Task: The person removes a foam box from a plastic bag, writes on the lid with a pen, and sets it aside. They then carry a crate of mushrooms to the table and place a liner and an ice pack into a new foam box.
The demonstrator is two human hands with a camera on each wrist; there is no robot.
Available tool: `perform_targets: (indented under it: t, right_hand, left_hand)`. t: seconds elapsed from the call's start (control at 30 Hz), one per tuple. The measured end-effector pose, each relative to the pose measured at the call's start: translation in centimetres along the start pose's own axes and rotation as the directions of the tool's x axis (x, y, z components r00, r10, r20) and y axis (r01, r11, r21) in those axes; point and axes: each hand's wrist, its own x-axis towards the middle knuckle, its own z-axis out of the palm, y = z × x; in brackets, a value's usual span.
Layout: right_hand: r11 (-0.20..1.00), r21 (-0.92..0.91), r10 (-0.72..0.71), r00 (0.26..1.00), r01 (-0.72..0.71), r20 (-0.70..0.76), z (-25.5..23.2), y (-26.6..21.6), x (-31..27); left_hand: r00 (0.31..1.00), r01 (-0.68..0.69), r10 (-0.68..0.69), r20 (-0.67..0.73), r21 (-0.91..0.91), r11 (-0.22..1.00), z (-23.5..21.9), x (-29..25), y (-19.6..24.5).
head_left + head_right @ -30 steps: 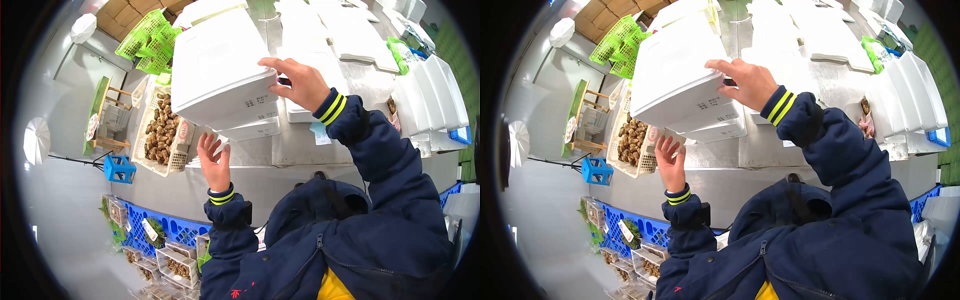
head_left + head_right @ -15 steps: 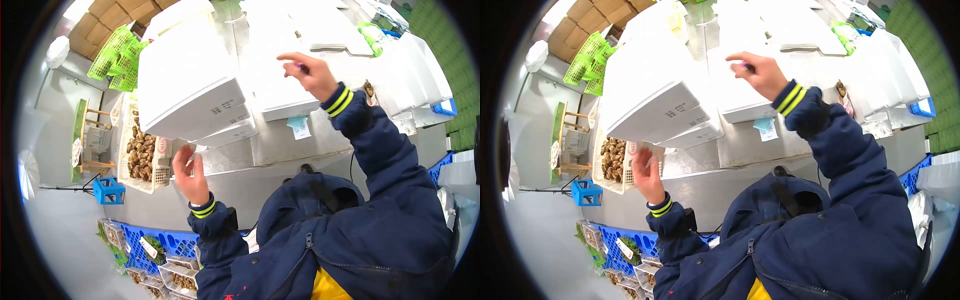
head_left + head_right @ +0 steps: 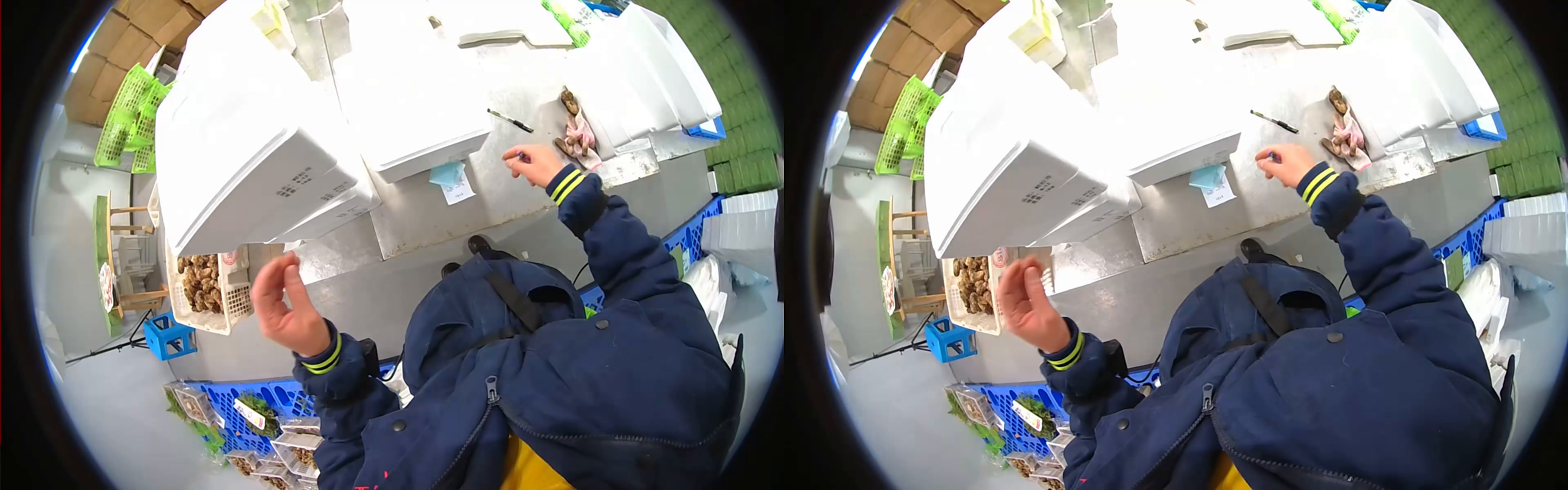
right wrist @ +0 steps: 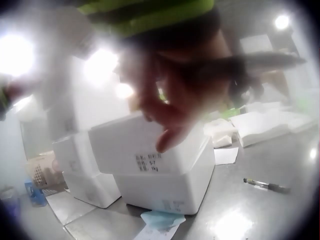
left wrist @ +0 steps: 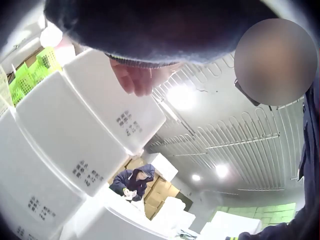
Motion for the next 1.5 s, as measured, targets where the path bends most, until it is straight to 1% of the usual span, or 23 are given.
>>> perform_targets:
  t: [0.07, 0.1, 0.2, 0.3, 0.37, 0.4, 0.47, 0.53, 0.63, 0.77, 0.83, 1.0, 1.07, 1.1, 1.13, 1.17, 1.2, 1.23, 1.27, 1.3, 1.33, 1.37, 1.5]
  right_hand:
    - [0.991, -0.055, 0.131, 0.984, -0.125, 0.123, 2.0, 2.2, 0.7]
    - [0.975, -0.053, 0.222, 0.952, -0.216, 0.210, 4.0, 4.6, 1.8]
    - [0.933, -0.087, 0.356, 0.866, -0.348, 0.352, 9.0, 9.5, 4.3]
    - [0.888, -0.150, 0.459, 0.841, -0.434, 0.286, 11.9, 7.7, 5.0]
    - [0.805, 0.136, 0.557, 0.815, -0.577, 0.161, 14.6, 9.2, 6.0]
    - [0.802, 0.133, 0.560, 0.811, -0.582, 0.170, 15.3, 10.0, 6.3]
    - [0.767, 0.340, 0.523, 0.837, -0.544, 0.162, 15.9, 11.8, 6.7]
    - [0.752, 0.370, 0.521, 0.835, -0.546, 0.174, 14.9, 12.1, 5.5]
    - [0.696, 0.453, 0.513, 0.827, -0.557, 0.230, 13.3, 13.0, 3.0]
    - [0.772, 0.331, 0.535, 0.836, -0.543, 0.123, 14.6, 11.6, 4.6]
    - [0.722, 0.344, 0.593, 0.793, -0.600, 0.138, 16.0, 10.4, 6.1]
    - [0.674, 0.325, 0.677, 0.731, -0.664, 0.089, 17.2, 9.6, 7.3]
    - [0.710, 0.343, 0.622, 0.776, -0.615, 0.104, 16.3, 10.1, 6.3]
    - [0.760, 0.114, 0.631, 0.769, -0.639, 0.101, 15.1, 9.3, 5.5]
    - [0.761, 0.109, 0.632, 0.769, -0.640, 0.098, 15.1, 8.7, 4.5]
    - [0.912, -0.117, 0.377, 0.916, -0.393, -0.139, 15.4, 7.9, 3.5]
    - [0.910, -0.387, 0.033, 0.958, -0.146, -0.284, 15.6, 7.8, 2.9]
    - [0.931, -0.353, -0.169, 0.966, 0.092, -0.193, 16.0, 8.5, 2.8]
    - [0.931, -0.354, -0.166, 0.967, 0.089, -0.192, 16.4, 8.8, 3.0]
    - [0.803, -0.527, -0.364, 0.929, 0.279, -0.062, 16.9, 9.4, 3.7]
    - [0.611, -0.651, -0.519, 0.849, 0.451, 0.101, 17.4, 9.9, 4.1]
    - [0.596, -0.685, -0.413, 0.891, 0.419, 0.186, 17.9, 10.5, 3.8]
    - [0.614, -0.659, -0.298, 0.901, 0.434, 0.316, 17.2, 11.1, -0.8]
  left_hand:
    - [0.986, 0.115, -0.113, 0.125, -0.007, 0.993, 2.0, -1.7, -0.4]
    - [0.953, 0.132, -0.155, 0.262, 0.103, 0.986, 2.5, -2.7, -0.9]
    - [0.799, 0.312, -0.308, 0.517, 0.081, 0.947, 5.6, -7.0, -1.5]
    - [0.602, 0.434, -0.352, 0.717, 0.077, 0.898, 7.8, -11.1, -1.5]
    - [0.500, 0.412, -0.329, 0.801, 0.114, 0.904, 7.9, -13.1, -2.0]
    - [0.457, 0.365, -0.297, 0.838, 0.128, 0.922, 7.9, -13.5, -2.0]
    - [0.479, 0.390, -0.339, 0.810, 0.150, 0.909, 7.5, -13.5, -2.3]
    - [0.508, 0.484, -0.434, 0.744, 0.171, 0.858, 6.9, -13.1, -2.3]
    - [0.597, 0.447, -0.435, 0.674, 0.171, 0.878, 6.0, -11.8, -3.3]
    - [0.651, 0.440, -0.451, 0.610, 0.180, 0.880, 6.4, -9.9, -3.9]
    - [0.663, 0.413, -0.431, 0.612, 0.181, 0.893, 7.3, -9.3, -3.7]
    - [0.559, 0.334, -0.386, 0.734, 0.226, 0.915, 8.8, -11.0, -3.5]
    - [0.495, 0.415, -0.412, 0.765, 0.208, 0.886, 8.5, -11.7, -3.6]
    - [0.497, 0.423, -0.415, 0.762, 0.205, 0.883, 8.2, -12.0, -4.0]
    - [0.498, 0.427, -0.415, 0.761, 0.201, 0.882, 8.0, -12.0, -4.4]
    - [0.516, 0.423, -0.424, 0.744, 0.208, 0.882, 7.9, -12.0, -4.8]
    - [0.533, 0.421, -0.434, 0.726, 0.217, 0.881, 8.0, -11.8, -4.8]
    - [0.526, 0.435, -0.455, 0.718, 0.232, 0.870, 8.1, -11.6, -4.7]
    - [0.523, 0.438, -0.457, 0.719, 0.233, 0.868, 8.3, -11.6, -4.6]
    - [0.517, 0.427, -0.452, 0.727, 0.238, 0.872, 8.5, -11.6, -4.6]
    - [0.509, 0.415, -0.447, 0.735, 0.245, 0.876, 8.7, -11.6, -4.6]
    - [0.494, 0.389, -0.434, 0.753, 0.255, 0.885, 8.7, -11.6, -4.5]
    - [0.483, 0.438, -0.446, 0.754, 0.233, 0.868, 8.4, -12.4, -5.0]
